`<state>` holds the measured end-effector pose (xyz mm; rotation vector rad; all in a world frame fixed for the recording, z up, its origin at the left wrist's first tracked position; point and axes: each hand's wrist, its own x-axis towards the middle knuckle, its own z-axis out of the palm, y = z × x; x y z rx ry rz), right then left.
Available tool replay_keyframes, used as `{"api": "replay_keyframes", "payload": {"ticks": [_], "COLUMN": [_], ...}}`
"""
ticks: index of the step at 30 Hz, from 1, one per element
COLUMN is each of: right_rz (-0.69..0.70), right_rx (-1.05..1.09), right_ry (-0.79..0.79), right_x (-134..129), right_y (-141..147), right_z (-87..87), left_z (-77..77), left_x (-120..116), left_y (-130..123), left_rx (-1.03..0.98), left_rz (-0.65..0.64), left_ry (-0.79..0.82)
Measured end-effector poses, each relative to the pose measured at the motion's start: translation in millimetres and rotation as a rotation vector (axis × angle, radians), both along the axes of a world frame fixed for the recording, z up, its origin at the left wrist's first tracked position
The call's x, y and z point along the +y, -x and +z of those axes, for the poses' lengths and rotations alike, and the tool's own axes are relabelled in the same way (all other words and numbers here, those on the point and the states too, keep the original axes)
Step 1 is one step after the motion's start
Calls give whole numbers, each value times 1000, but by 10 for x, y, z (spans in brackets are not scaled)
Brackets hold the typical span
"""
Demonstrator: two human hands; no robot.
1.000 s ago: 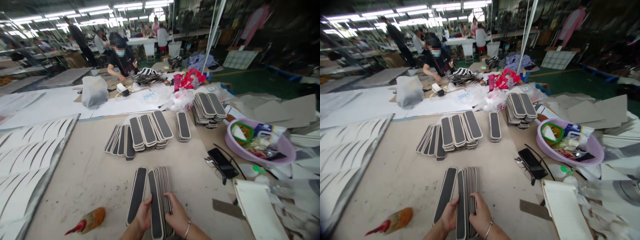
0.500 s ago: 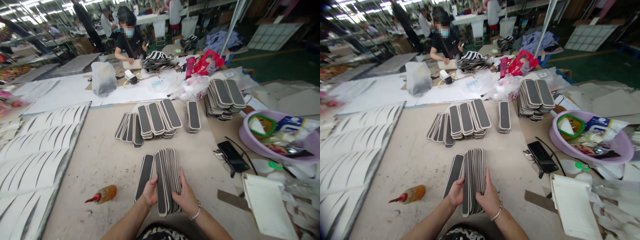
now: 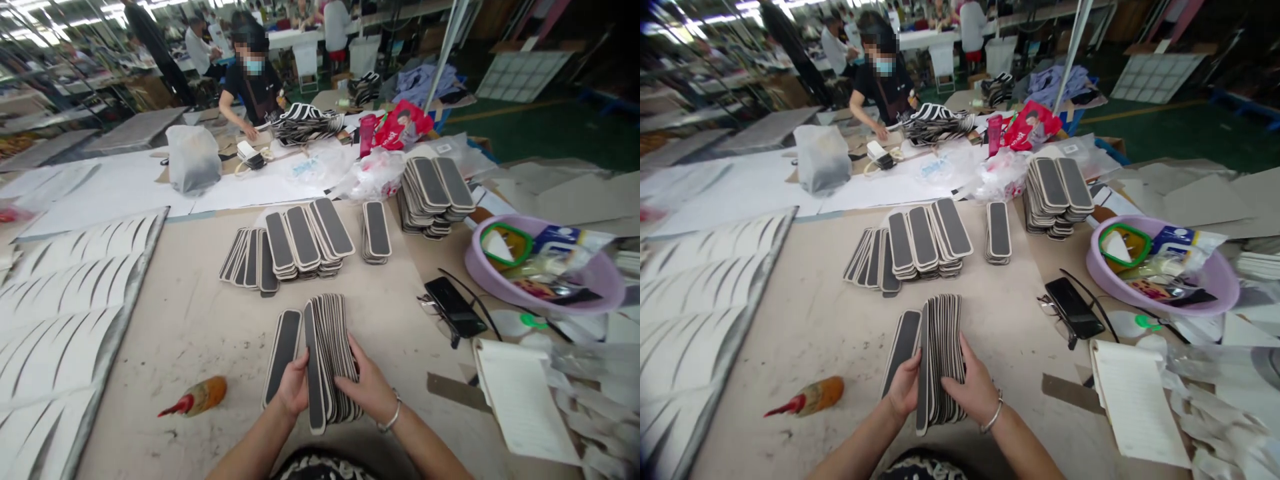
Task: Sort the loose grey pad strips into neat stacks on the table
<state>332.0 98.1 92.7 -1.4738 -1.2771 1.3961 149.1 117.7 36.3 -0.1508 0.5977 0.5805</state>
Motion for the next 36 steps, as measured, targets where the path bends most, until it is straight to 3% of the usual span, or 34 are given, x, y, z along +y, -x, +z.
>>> {"api": "replay_keyframes", "payload": {"ticks": [6, 12, 22, 36], "right_rz": [129, 196, 242, 214], "right_rx": [173, 224, 125, -29], "right_ry": [56, 85, 44, 19], "right_x": [67, 25, -46, -122], "right_y": [-126, -131, -58, 65], "right_z": [431, 663, 916, 1027], "left_z": [289, 488, 634, 689], "left_x": [74, 69, -10, -84], "left_y": [-9, 55, 145, 192], "left_rx": [-39, -118, -162, -218], "left_rz": [38, 83, 95, 90], "left_ry": [-44, -47, -119, -104]}}
